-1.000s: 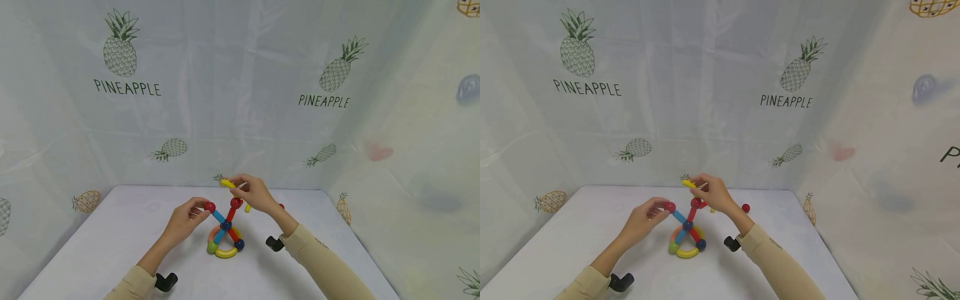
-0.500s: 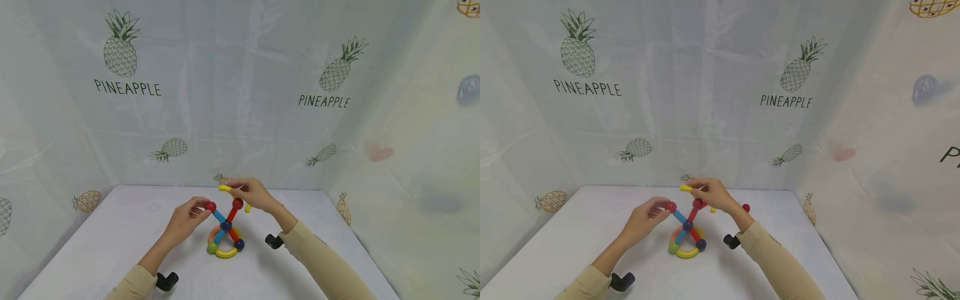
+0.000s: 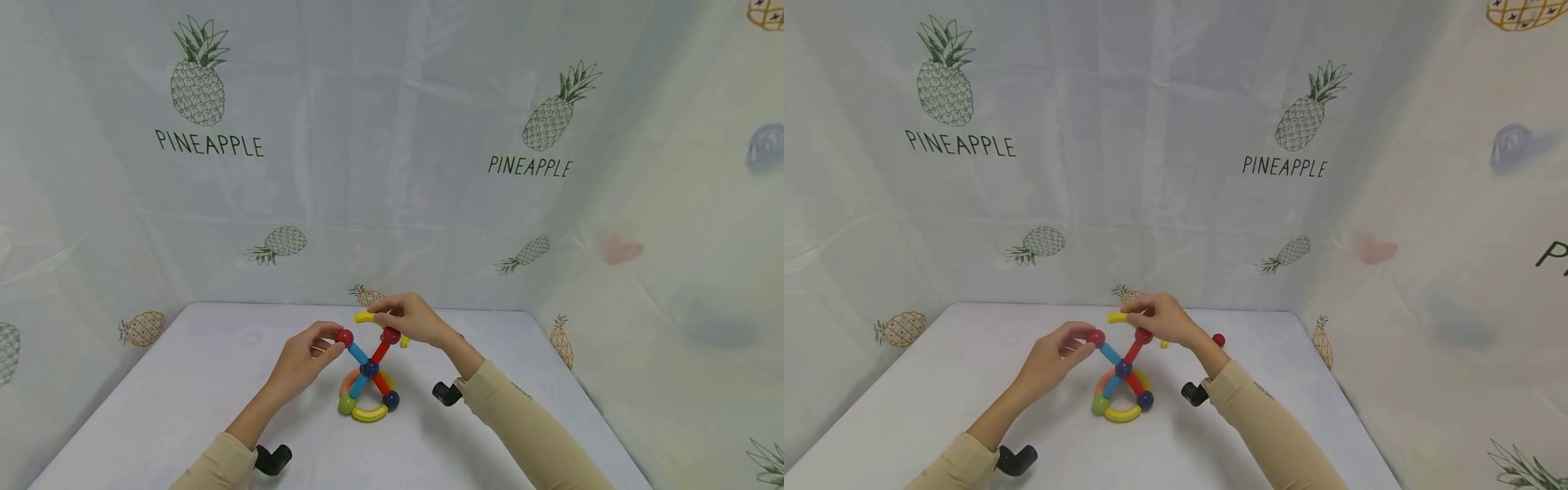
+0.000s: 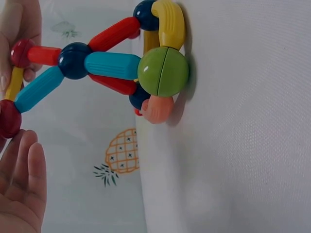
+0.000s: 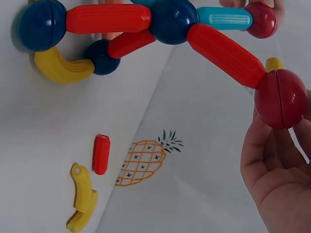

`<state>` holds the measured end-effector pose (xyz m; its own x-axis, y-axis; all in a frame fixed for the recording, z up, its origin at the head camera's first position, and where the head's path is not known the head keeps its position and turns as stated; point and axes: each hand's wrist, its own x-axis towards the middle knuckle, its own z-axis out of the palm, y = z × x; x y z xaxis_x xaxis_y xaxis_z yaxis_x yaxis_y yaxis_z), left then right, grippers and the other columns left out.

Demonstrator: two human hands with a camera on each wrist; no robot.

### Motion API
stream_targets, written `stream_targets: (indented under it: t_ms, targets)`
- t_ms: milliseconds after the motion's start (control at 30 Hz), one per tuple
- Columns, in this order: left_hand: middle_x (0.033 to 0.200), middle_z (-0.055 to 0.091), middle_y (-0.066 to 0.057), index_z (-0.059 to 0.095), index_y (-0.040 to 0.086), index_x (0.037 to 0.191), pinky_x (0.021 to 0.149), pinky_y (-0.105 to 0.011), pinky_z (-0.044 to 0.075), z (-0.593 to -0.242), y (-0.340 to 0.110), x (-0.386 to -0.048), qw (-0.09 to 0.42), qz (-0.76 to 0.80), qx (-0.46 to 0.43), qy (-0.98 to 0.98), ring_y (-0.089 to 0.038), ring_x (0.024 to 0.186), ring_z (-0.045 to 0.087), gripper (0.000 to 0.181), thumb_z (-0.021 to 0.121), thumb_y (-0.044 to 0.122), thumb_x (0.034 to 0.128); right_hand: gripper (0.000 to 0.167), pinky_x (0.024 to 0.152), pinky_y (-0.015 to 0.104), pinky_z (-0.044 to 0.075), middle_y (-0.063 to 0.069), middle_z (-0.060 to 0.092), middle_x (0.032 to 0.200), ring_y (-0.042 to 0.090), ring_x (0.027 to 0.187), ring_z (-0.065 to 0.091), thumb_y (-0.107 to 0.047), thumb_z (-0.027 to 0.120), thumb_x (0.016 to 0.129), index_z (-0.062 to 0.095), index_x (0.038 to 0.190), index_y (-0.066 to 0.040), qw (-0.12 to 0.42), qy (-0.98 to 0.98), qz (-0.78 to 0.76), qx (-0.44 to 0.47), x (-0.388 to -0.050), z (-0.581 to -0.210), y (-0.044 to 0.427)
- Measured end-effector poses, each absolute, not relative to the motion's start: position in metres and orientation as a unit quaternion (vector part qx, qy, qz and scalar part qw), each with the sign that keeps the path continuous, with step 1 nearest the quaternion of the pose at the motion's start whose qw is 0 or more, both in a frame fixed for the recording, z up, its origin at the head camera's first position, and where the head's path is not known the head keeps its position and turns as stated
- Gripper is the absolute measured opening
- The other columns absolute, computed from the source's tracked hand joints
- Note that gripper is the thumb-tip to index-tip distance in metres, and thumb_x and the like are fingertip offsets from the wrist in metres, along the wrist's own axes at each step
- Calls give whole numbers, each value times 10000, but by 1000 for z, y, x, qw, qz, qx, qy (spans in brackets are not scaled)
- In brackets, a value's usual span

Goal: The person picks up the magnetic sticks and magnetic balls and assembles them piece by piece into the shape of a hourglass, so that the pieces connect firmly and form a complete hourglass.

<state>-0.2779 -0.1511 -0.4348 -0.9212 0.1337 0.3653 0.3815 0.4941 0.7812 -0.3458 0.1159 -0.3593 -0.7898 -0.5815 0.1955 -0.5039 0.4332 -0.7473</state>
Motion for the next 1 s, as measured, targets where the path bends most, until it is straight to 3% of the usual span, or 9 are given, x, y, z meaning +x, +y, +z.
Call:
stream_targets:
  t_ms: [533, 833, 1000]
  targets:
    - [1214, 728, 43, 651, 271, 1363, 847, -208, 577, -435, -150, -278, 131, -481, -148, -854, -150, 1017, 687, 397, 770, 359, 995, 233, 650, 313, 617, 4, 748, 972, 188, 643, 667, -196, 699, 1047, 774, 1266, -171, 62, 847, -408, -334, -345, -358, 112]
    - [1235, 723, 31, 647, 245, 1394, 848, -212, 577, -432, -148, -278, 128, -483, -149, -853, -158, 1022, 689, 430, 769, 355, 996, 215, 670, 357, 627, -10, 743, 946, 171, 667, 649, -222, 702, 1049, 779, 1247, -189, 61, 847, -401, -344, -348, -362, 112]
    - [1236, 717, 13, 627, 312, 1467, 854, -225, 581, -433, -148, -279, 130, -473, -165, -855, -153, 1024, 689, 480, 748, 379, 1007, 219, 697, 354, 636, -12, 753, 1028, 170, 754, 684, -218, 702, 1049, 770, 1255, -188, 43, 848, -399, -345, -344, -364, 113]
